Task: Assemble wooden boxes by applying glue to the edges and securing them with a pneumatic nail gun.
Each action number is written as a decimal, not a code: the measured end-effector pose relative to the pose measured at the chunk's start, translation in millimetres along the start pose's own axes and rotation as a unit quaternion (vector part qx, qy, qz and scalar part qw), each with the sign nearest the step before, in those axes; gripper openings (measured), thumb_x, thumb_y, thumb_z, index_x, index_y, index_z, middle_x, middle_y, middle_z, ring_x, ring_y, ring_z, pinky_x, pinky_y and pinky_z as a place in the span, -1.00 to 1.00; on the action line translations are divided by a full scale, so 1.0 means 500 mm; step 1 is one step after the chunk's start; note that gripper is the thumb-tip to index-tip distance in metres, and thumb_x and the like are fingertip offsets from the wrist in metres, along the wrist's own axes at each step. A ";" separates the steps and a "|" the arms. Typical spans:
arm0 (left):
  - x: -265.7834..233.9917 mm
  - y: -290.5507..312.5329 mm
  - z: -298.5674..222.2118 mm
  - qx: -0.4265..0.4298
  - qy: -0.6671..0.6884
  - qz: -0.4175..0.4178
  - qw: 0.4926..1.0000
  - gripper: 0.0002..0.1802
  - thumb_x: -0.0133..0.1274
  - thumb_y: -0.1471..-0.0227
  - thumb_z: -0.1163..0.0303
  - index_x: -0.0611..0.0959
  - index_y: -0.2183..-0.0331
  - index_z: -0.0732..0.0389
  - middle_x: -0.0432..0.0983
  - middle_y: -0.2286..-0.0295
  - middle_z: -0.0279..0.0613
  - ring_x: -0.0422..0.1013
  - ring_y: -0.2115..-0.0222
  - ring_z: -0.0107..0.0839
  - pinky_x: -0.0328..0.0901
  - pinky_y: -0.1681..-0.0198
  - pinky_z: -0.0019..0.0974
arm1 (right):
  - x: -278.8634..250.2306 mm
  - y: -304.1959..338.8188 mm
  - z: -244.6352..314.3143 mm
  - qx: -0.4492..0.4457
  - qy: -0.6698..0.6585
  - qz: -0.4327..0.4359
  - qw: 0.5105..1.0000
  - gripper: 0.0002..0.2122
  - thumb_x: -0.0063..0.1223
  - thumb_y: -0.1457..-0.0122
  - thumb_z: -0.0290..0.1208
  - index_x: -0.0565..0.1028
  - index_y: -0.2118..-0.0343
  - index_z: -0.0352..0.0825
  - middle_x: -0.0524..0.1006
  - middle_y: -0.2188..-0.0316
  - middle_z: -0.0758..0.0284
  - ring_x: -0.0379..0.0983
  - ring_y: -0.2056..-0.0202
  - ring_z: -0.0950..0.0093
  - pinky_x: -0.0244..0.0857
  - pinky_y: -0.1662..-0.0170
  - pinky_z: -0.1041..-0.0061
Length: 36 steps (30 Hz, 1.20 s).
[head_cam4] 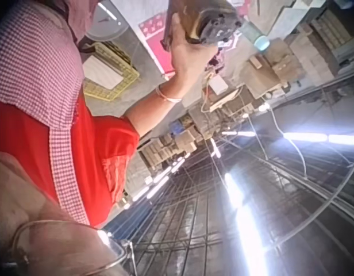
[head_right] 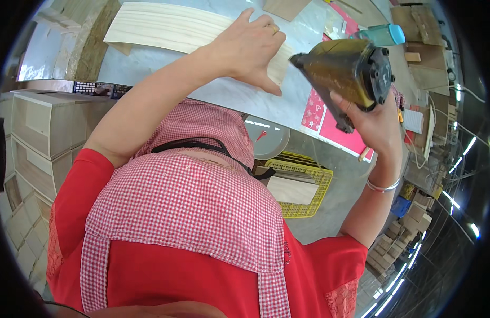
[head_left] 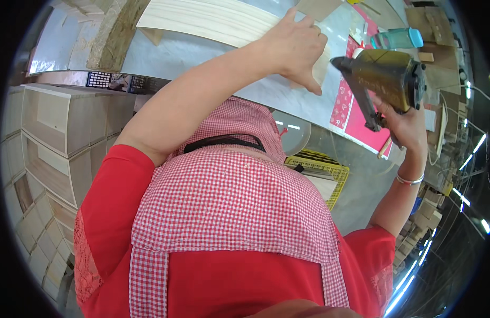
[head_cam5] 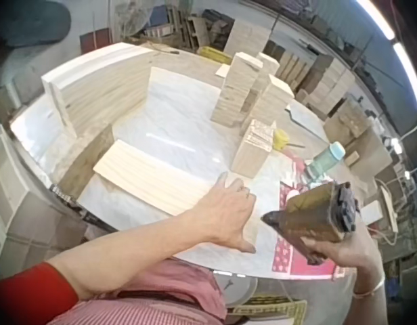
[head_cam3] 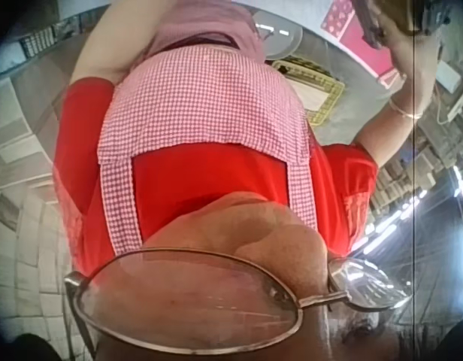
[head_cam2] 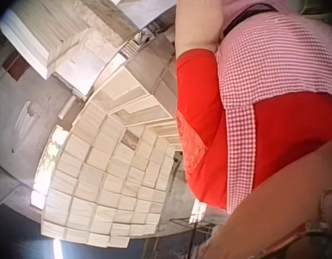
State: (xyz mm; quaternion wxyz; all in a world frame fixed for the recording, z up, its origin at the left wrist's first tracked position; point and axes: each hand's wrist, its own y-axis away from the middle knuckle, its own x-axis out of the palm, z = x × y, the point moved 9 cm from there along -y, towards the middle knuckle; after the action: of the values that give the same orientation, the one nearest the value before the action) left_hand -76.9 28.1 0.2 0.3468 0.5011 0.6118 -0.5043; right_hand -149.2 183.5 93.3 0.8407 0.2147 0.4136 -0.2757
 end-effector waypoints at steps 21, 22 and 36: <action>0.012 -0.001 0.006 -0.008 0.042 0.046 0.998 -0.05 0.30 0.42 -0.31 0.57 0.18 0.35 0.55 0.24 0.00 0.38 0.04 -0.14 0.07 -0.18 0.07 | -0.005 -0.083 -0.032 0.015 0.020 0.027 0.999 -0.64 0.35 -0.04 -0.39 0.52 0.12 -0.40 0.58 0.34 0.38 0.42 0.38 0.61 0.32 0.28 0.54; 0.011 -0.002 0.006 -0.008 0.042 0.046 0.998 -0.05 0.30 0.42 -0.31 0.57 0.18 0.35 0.55 0.24 0.00 0.38 0.04 -0.14 0.07 -0.18 0.07 | -0.007 -0.087 -0.033 -0.001 0.020 0.013 1.000 -0.67 0.34 -0.06 -0.37 0.54 0.14 -0.39 0.55 0.43 0.44 0.34 0.51 0.68 0.25 0.45 0.59; -0.086 0.099 0.158 -0.075 -0.049 0.006 0.996 -0.34 0.06 -0.03 -0.14 0.58 0.13 0.31 0.52 0.19 0.04 0.39 0.05 -0.07 0.22 -0.06 -0.03 | -0.063 0.066 -0.276 0.126 -0.029 -0.097 0.987 -0.59 0.22 -0.08 -0.46 0.41 -0.01 -0.41 0.60 0.32 0.30 0.48 0.41 0.55 0.35 0.30 0.50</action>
State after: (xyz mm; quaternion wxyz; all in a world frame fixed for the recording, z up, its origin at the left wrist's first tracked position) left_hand -24.6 -60.0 7.0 0.4158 0.4519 0.6271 -0.4791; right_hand -223.7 298.7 45.2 0.7882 0.2698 0.3695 -0.4117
